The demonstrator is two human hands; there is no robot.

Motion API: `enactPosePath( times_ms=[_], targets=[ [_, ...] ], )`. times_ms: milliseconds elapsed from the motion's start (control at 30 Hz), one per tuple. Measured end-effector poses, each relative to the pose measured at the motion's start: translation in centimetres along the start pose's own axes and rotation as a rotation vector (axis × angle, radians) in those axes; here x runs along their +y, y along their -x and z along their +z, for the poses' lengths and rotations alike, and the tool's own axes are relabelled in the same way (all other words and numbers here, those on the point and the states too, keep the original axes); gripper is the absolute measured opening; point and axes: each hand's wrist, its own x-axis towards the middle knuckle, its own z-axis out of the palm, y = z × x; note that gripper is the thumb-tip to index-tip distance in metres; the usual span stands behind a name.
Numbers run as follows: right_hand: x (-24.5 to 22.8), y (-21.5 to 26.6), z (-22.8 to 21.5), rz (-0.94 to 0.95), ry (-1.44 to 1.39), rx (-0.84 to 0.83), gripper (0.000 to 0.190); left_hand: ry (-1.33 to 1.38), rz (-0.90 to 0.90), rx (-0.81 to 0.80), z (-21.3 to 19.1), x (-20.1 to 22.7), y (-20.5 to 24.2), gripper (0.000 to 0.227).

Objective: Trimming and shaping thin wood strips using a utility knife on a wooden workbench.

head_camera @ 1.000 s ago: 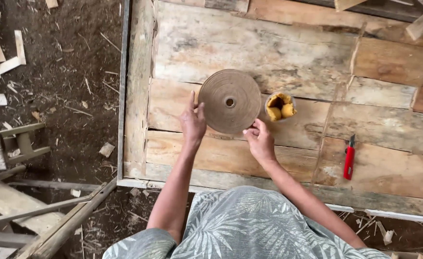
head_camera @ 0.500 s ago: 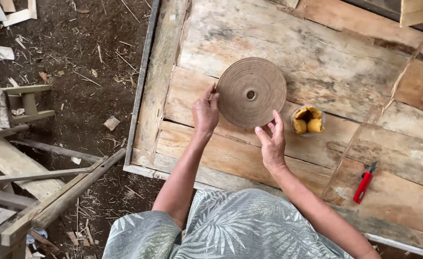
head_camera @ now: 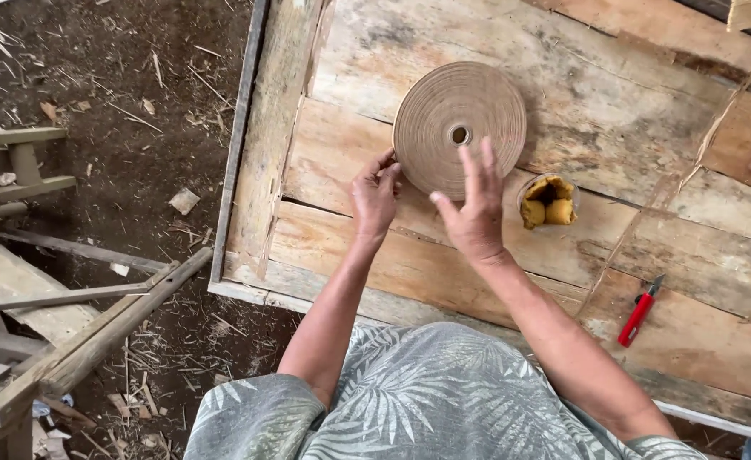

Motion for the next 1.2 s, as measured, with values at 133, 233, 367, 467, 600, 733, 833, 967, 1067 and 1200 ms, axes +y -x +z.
enactPosePath(
  times_ms=[133, 233, 367, 467, 600, 733, 833, 967, 1067, 1200],
  targets=[
    [2.4, 1.7, 1.0, -0.085, 0.271, -0.109, 0.098, -0.095, 0.079, -0.067, -1.8, -0.4, -0.8, 0.032],
    [3.3, 0.9, 1.0, -0.142, 0.339, -0.118, 0.099, -0.321, 0.196, -0.077, -2.5, -0.5, -1.1, 0.036],
    [3.9, 0.6, 0.6, -0.203, 0.407, -0.134, 0.095, -0.646, 0.381, 0.008, -2.8, -0.3, -1.3, 0.017],
    [4.7, 0.7, 0.4, -0.199, 0.431, -0.121, 0.088, -0.776, 0.372, 0.023, -3.0, 0.9, -1.2, 0.012],
    [5.6, 0.2, -0.9, -0.134, 0.444, -0.071, 0.079, -0.763, 0.097, -0.056, -3.5, 2.0, -0.7, 0.015],
    [6.7, -1.3, -1.7, 0.009, 0.480, -0.010, 0.071, -0.835, -0.011, -0.131, -3.7, 2.3, 0.5, 0.014],
    [6.6, -1.1, -1.2, -0.064, 0.398, 0.002, 0.046, -0.728, -0.059, -0.222, -3.7, 1.3, 1.1, 0.015],
    [3.9, 0.3, 1.7, -0.256, 0.022, -0.075, 0.044, -0.491, -0.144, -0.229, -4.5, 0.7, 2.7, 0.014],
    [3.3, 0.9, 3.8, -0.317, -0.020, -0.125, 0.047, -0.356, -0.234, -0.251, -5.0, 2.5, 5.0, 0.013],
    [0.6, 0.5, 3.6, -0.428, 0.058, -0.161, 0.044, -0.383, -0.227, -0.210, -6.8, -0.4, 7.1, 0.013]
  ],
)
